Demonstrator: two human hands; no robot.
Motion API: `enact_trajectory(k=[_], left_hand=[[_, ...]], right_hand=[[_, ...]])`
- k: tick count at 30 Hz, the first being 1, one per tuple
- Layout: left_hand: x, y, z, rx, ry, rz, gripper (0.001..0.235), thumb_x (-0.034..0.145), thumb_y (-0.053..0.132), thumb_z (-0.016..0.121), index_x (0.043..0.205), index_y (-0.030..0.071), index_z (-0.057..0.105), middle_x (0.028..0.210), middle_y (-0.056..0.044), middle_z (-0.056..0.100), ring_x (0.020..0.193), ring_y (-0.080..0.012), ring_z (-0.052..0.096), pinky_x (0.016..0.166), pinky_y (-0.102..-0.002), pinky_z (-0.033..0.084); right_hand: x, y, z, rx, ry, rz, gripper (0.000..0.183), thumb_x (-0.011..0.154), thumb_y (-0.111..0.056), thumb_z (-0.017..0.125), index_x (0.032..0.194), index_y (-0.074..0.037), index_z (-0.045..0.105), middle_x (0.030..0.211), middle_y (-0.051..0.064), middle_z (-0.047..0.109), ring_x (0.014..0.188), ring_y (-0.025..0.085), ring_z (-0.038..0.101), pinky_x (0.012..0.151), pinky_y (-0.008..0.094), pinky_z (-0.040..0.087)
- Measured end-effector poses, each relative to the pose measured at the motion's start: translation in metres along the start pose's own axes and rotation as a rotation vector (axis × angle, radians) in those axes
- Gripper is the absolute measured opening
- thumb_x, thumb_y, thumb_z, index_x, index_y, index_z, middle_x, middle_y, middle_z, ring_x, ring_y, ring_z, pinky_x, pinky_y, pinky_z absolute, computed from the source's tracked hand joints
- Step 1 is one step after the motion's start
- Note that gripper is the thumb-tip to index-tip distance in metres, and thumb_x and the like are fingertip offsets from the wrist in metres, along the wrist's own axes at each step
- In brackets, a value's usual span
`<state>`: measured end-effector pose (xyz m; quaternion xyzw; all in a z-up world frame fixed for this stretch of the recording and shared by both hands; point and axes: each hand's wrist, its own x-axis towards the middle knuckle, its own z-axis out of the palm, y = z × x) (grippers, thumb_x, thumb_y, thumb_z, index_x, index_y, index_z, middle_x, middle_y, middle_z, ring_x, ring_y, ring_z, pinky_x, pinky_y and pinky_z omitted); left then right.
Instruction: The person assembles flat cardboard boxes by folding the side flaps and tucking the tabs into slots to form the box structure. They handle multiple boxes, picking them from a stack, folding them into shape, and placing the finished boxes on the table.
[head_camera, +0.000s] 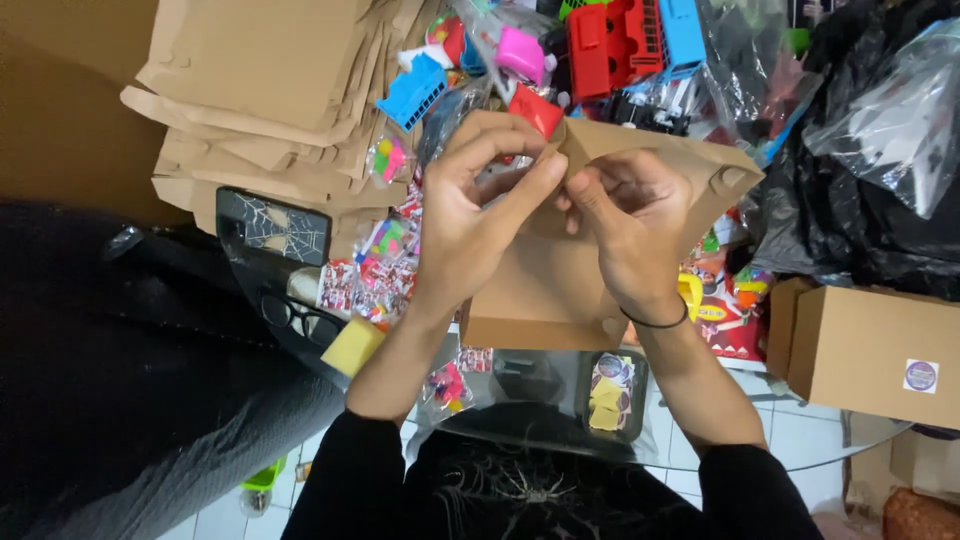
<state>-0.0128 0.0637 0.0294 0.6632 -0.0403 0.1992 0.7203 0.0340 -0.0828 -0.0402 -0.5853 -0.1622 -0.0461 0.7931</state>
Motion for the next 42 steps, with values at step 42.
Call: enact_trajectory(k=[42], left_hand=[[-0.001,0.018,0.001,0.272,-0.289,0.021,0.03,0.105,0.018,0.061,0.134,0.012,0.063,0.135,-0.008,0.068,0.128,-0.0206,0.067,0.105,-0.033,0.063]], right_hand=[[-0.005,-0.032,0.011,-0.432,0.087,-0.168,0.011,0.103,-0.002,0.069,0.092,0.001,0.071,0.075,0.003,0.064,0.063,0.005,0.048,0.057,0.022,0.039]])
